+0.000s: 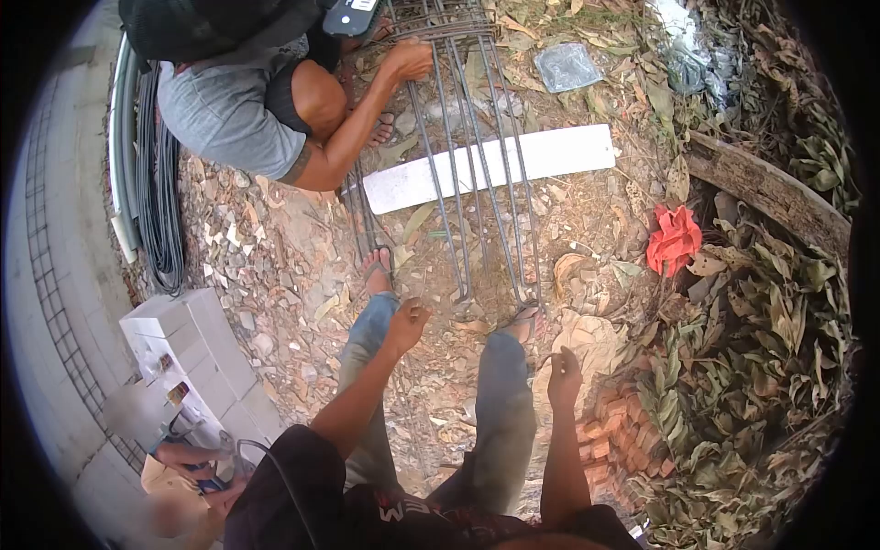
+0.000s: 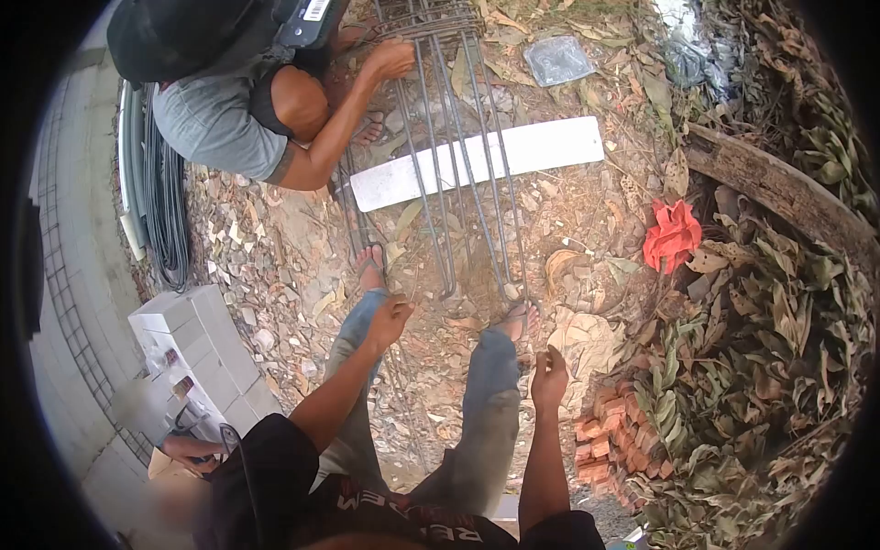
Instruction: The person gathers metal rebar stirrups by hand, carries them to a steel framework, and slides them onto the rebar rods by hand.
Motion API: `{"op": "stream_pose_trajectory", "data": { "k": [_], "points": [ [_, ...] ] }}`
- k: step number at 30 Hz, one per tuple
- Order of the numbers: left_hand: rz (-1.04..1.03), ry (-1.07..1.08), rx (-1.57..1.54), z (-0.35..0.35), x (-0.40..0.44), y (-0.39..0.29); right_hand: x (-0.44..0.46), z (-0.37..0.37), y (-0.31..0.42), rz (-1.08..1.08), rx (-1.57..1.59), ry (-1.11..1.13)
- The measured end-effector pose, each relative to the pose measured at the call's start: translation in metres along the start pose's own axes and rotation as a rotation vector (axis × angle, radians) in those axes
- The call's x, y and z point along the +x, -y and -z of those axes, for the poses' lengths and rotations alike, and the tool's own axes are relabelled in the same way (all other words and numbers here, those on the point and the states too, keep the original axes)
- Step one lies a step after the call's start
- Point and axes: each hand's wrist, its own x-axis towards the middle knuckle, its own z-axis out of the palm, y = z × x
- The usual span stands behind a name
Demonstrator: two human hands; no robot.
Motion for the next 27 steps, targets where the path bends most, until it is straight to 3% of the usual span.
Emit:
{"op": "stream_pose_trajectory", "data": {
  "k": [1,2,3,5,7,8,12,14,16,19,21,24,27],
  "points": [
    [0.003,0.041,0.057,0.015,-0.025,0.000,-0.034,0.015,-0.008,-0.157,0.038,0.112],
    [0.009,0.084,0.115,0.028,-0.048,-0.003,-0.068,0.025,-0.028,-0.152,-0.010,0.135],
    [0.005,0.118,0.152,0.041,-0.072,-0.014,-0.101,0.021,-0.102,-0.088,-0.068,0.168],
    [-0.007,0.185,0.230,0.068,-0.117,-0.040,-0.164,0.015,-0.223,-0.403,0.011,0.317],
    [-0.010,0.200,0.232,0.085,-0.152,-0.050,-0.202,0.056,-0.162,-0.776,0.183,0.342],
    [-0.020,0.202,0.233,0.095,-0.166,-0.057,-0.213,0.072,-0.132,-0.767,0.219,0.325],
    [-0.294,0.068,0.313,0.123,-0.217,-0.097,-0.183,0.126,-0.050,-0.495,0.353,0.358],
    [-0.131,0.216,0.225,0.143,-0.259,-0.164,-0.158,0.174,0.016,-0.360,0.379,0.384],
    [-0.186,0.331,0.020,0.158,-0.311,-0.233,-0.125,0.217,0.057,-0.197,0.423,0.297],
    [-0.528,0.471,-0.065,0.199,-0.442,-0.355,-0.076,0.285,0.085,0.023,0.530,0.146],
    [-0.894,0.580,-0.070,0.234,-0.519,-0.406,-0.070,0.330,0.115,0.015,0.489,0.035],
    [-1.382,0.762,-0.064,0.285,-0.610,-0.421,-0.063,0.369,0.112,-0.009,0.516,0.003],
    [-1.685,0.647,-0.080,0.336,-0.694,-0.399,-0.078,0.370,0.111,-0.091,0.453,-0.021]
  ]
}}
